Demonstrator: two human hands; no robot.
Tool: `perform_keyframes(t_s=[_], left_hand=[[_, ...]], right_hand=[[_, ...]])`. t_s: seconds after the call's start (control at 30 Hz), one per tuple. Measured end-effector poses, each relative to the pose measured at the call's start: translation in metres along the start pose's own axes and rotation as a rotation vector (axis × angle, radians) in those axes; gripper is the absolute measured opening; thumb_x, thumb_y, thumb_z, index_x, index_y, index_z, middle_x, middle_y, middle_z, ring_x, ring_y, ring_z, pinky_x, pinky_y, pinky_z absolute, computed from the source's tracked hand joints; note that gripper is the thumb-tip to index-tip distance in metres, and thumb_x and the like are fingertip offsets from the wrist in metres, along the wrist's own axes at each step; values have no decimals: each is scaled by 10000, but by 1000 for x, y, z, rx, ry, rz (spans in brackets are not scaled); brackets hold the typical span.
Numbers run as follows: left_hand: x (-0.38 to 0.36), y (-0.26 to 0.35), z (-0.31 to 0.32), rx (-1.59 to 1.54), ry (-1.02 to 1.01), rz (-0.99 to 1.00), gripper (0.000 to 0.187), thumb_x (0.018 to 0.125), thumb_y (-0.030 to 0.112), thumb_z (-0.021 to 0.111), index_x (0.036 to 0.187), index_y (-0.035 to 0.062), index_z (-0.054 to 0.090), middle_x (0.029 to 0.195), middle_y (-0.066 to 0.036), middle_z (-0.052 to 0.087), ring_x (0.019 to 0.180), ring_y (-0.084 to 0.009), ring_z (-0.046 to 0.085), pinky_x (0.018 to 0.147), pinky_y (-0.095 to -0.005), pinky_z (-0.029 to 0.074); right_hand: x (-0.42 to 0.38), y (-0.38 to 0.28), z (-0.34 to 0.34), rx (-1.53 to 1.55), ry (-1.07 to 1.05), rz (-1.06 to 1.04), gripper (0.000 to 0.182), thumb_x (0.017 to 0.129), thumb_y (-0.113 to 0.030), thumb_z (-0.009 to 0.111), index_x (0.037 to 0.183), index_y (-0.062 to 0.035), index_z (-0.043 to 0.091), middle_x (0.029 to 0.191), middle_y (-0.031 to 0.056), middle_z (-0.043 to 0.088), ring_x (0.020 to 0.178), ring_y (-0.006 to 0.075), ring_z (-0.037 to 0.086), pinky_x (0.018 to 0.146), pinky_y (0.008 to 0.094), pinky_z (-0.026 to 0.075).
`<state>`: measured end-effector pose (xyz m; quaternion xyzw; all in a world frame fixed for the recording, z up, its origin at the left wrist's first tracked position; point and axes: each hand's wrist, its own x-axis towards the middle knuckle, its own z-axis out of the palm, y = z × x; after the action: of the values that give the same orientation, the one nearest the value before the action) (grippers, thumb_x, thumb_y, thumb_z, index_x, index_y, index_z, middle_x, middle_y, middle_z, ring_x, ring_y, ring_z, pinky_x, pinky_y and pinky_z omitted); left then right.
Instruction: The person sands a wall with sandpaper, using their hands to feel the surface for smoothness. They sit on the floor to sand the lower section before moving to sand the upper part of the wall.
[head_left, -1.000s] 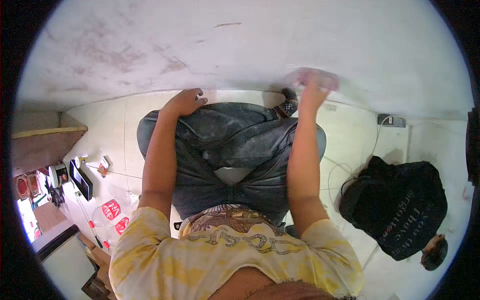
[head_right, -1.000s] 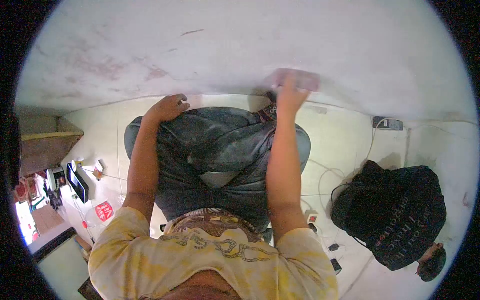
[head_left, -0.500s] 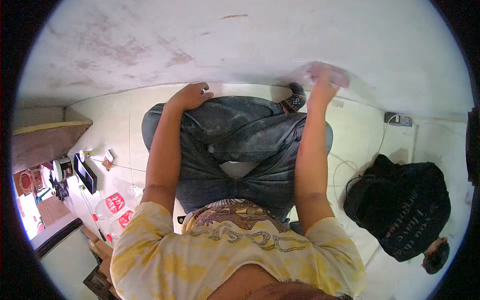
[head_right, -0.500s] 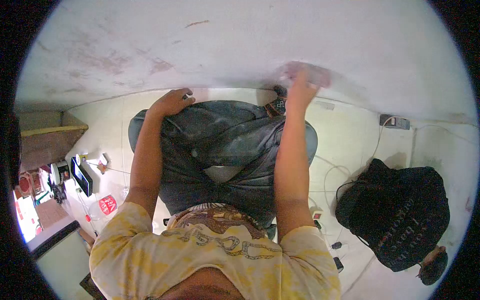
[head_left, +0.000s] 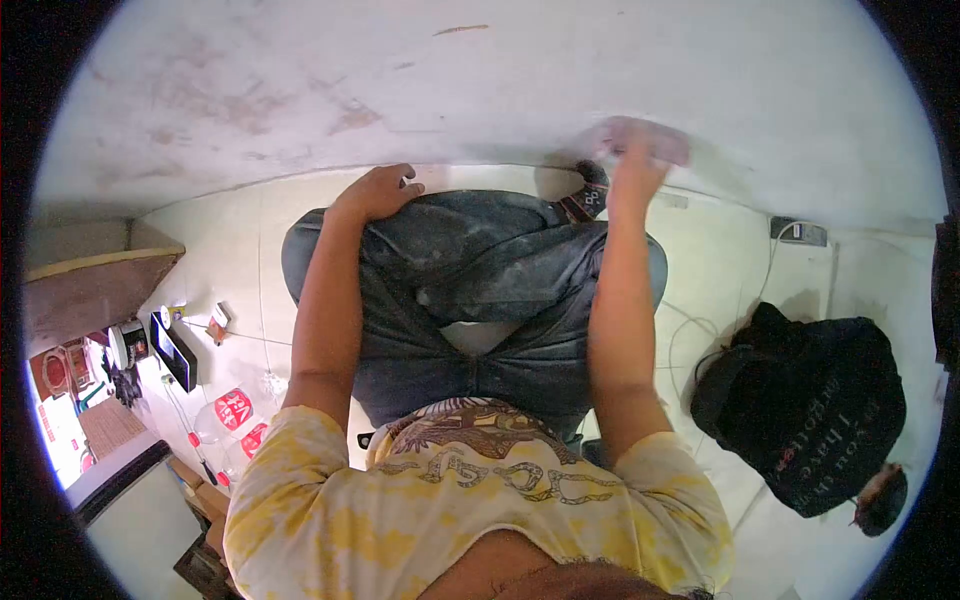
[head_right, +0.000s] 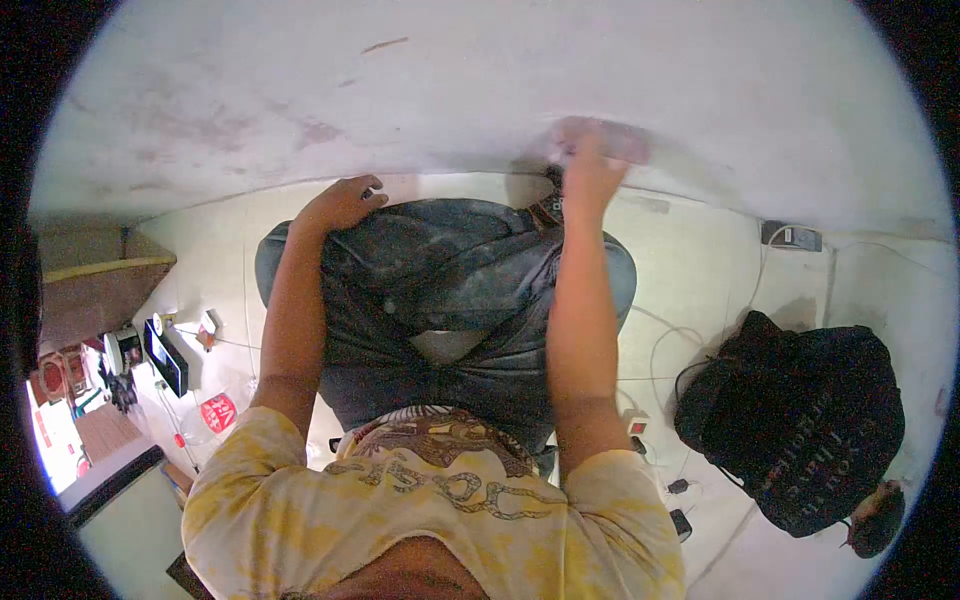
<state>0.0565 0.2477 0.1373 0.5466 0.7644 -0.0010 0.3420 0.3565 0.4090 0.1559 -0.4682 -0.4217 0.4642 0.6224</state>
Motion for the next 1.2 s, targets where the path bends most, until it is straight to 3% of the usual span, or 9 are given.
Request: perform_keyframes(t_s=[0.13, 0.33, 0.43, 0.53, 0.73, 0.83, 0.93, 1.03, 1.2], left_hand=[[-2, 0, 0, -48, -5, -12, 529, 925, 448, 558, 1232, 18, 577, 1197, -226, 630, 1131, -364, 597, 989, -430, 449], [-1, -2, 1, -22, 22, 15, 535, 926, 449, 559, 1229, 9, 577, 1183, -231, 636, 1121, -370, 601, 978, -435, 454], [-4, 2, 1, -4, 13, 19, 531, 928, 451, 554, 1228, 13, 580, 1180, -231, 637, 1114, -372, 603, 973, -438, 456], [-1, -2, 2, -20, 27, 26, 528, 931, 453, 548, 1229, 19, 581, 1178, -232, 637, 1111, -374, 604, 974, -441, 454], [1, -6, 1, 1, 26, 37, 523, 932, 453, 546, 1226, 22, 583, 1170, -233, 640, 1111, -375, 603, 975, -436, 453], [1, -6, 3, -16, 29, 26, 524, 930, 454, 548, 1225, 22, 585, 1175, -229, 638, 1110, -376, 602, 973, -432, 455], [1, -6, 3, 3, 15, 27, 525, 929, 452, 547, 1226, 21, 585, 1181, -226, 635, 1111, -378, 600, 973, -434, 454], [5, -8, 4, -16, 25, 46, 526, 929, 451, 546, 1229, 20, 583, 1180, -225, 635, 1109, -377, 600, 970, -437, 455], [-2, -4, 0, 8, 17, 48, 539, 928, 453, 548, 1237, 12, 577, 1169, -228, 638, 1100, -375, 605, 962, -439, 459]], right_hand=[[5, -2, -11, 54, -217, 132, 128, 936, -122, 555, 883, -7, 574, 781, 85, 644, 646, 148, 589, 571, 303, 491], [7, -4, -4, 259, -47, 90, 155, 926, -138, 543, 850, -18, 605, 737, 82, 628, 612, 162, 582, 515, 282, 457], [-3, 22, -2, -140, -297, -31, 182, 918, -168, 556, 851, -9, 613, 731, 82, 626, 606, 161, 574, 512, 293, 455], [13, 2, -2, 288, 211, 81, 196, 912, -192, 563, 843, -14, 608, 717, 78, 624, 623, 160, 578, 546, 293, 463], [-5, -7, -4, 64, -184, 166, 179, 916, -176, 552, 807, -38, 588, 759, 84, 629, 641, 155, 569, 604, 306, 473], [14, -3, -6, 344, -11, 44, 156, 916, -164, 562, 831, -33, 573, 777, 83, 623, 605, 164, 566, 565, 337, 488], [-4, 5, -7, 32, -349, 132, 135, 918, -128, 534, 879, 0, 554, 741, 93, 615, 568, 170, 550, 514, 312, 461], [11, -5, -2, 315, 73, 108, 135, 909, -145, 545, 825, -41, 564, 763, 69, 593, 618, 181, 560, 576, 328, 498], [-1, 0, -1, 147, -95, 110, 156, 906, -137, 529, 804, -28, 574, 775, 82, 608, 593, 180, 552, 600, 311, 490]])
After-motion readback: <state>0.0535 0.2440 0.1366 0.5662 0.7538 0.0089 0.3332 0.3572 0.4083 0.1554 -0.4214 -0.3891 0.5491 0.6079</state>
